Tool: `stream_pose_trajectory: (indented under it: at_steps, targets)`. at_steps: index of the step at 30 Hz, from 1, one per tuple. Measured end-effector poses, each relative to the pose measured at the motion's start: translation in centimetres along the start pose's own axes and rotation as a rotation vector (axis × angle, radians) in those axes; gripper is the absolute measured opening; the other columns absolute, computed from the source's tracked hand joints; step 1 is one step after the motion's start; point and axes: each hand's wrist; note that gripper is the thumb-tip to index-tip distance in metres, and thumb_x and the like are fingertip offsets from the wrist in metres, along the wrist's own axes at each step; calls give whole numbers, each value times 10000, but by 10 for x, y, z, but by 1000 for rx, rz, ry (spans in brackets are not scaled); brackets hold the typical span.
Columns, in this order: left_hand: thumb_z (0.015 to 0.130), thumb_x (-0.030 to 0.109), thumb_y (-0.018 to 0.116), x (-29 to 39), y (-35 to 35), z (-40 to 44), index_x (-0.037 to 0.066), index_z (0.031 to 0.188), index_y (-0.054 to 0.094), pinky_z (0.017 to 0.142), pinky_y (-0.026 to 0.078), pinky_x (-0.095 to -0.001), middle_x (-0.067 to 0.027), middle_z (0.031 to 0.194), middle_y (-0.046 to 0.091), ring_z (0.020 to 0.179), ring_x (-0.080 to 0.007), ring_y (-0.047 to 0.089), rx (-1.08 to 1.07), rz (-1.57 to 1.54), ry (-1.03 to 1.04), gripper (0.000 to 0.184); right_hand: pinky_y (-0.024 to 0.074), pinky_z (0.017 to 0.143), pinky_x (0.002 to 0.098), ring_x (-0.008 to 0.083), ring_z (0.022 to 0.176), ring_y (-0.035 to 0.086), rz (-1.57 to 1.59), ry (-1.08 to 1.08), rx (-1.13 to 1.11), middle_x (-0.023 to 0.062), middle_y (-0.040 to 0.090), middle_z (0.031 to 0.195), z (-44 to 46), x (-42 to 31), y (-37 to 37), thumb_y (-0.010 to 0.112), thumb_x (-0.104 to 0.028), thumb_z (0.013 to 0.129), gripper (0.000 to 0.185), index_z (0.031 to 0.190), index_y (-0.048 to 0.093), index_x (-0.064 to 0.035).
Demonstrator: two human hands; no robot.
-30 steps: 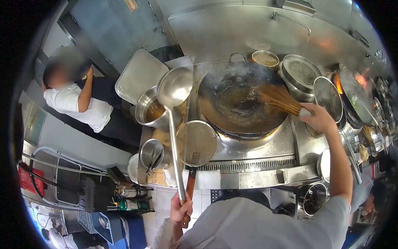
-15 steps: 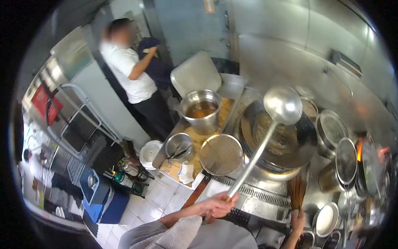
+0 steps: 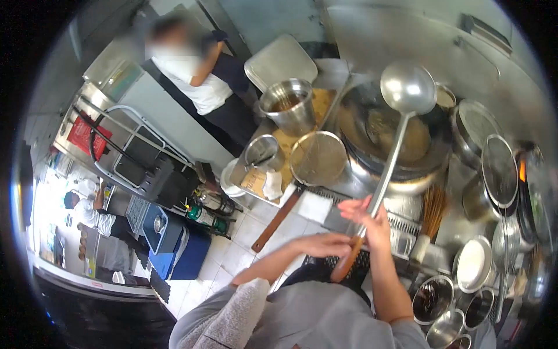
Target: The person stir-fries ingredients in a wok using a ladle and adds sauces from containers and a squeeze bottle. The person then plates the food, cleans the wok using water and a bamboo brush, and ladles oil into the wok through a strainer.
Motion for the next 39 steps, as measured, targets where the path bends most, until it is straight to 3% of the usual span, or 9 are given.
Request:
stream_pose_trajectory:
  at_steps: [4, 9, 11, 14, 24, 27, 31, 34, 39]
  targets:
    - [944, 408, 521, -21, -79, -98, -20, 1031, 662, 801, 482, -386, -189, 989, 676, 936, -279, 639, 649, 713, -193, 459, 343, 280, 221, 125, 397, 526, -260, 60, 209, 139, 639, 757, -30, -41, -19, 604, -130, 885, 270, 1093, 449, -54]
    - [928, 455, 532, -104, -157, -194, -60, 969, 657, 785, 483, -385, -211, 938, 670, 937, -283, 642, 639, 657, -681, 531, 307, 283, 230, 77, 336, 379, -689, 137, 431, 1, 439, 618, -107, -70, 13, 594, -29, 842, 339, 1134, 423, -11]
    - [940, 441, 527, -127, -136, -187, 23, 1253, 502, 741, 464, -334, -87, 1046, 633, 884, -190, 591, 505, -655, -475, 523, 309, 290, 231, 78, 343, 391, -723, 133, 484, 6, 449, 630, -135, -54, 37, 642, -41, 826, 372, 1137, 444, 3]
    - [947, 253, 564, -118, -133, -173, 60, 1200, 429, 535, 429, -233, -25, 791, 514, 639, -97, 508, 259, -798, -161, 345, 309, 307, 230, 76, 355, 407, -708, 187, 467, 10, 475, 617, -162, -33, 79, 706, -108, 820, 397, 1117, 474, 17]
    - [908, 142, 501, -89, -126, -145, 22, 1119, 419, 628, 501, -450, -276, 844, 610, 738, -409, 637, 787, 571, -258, 256, 346, 337, 270, 99, 379, 430, -801, 486, 546, 18, 464, 601, -201, 51, 131, 688, -84, 830, 307, 1027, 476, 17]
    - [906, 154, 508, -69, -148, -148, 22, 1119, 443, 677, 503, -452, -264, 852, 619, 796, -406, 645, 674, 322, -353, 259, 357, 349, 286, 115, 390, 454, -968, 474, 520, 29, 471, 577, -182, 72, 130, 686, -82, 821, 234, 910, 489, 6]
    - [932, 132, 514, -108, -168, -169, 50, 1050, 422, 391, 402, -309, -53, 679, 499, 440, -145, 483, 900, 772, 323, 170, 390, 372, 302, 125, 413, 488, -983, 403, 436, 47, 487, 585, -141, 104, 118, 674, -92, 830, 220, 922, 503, 10]
    - [928, 166, 521, -37, -145, -195, 37, 1110, 442, 488, 449, -390, -178, 758, 576, 569, -228, 594, 776, 227, -105, 237, 436, 426, 336, 177, 459, 542, -1057, 226, 449, 108, 552, 627, -93, 147, 106, 677, -132, 823, 288, 998, 530, 44]
    - [962, 117, 487, 24, -115, -215, 67, 1166, 444, 423, 385, -279, -20, 706, 449, 496, -88, 420, 570, -390, 103, 215, 505, 750, 476, 487, 904, 599, -1084, 206, 579, 340, 618, 862, -6, 261, 96, 639, -179, 834, 397, 1075, 476, 91]
Point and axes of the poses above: each hand's wrist, its own z-axis towards the middle knuckle, its own y-axis out of the palm, x = y × z
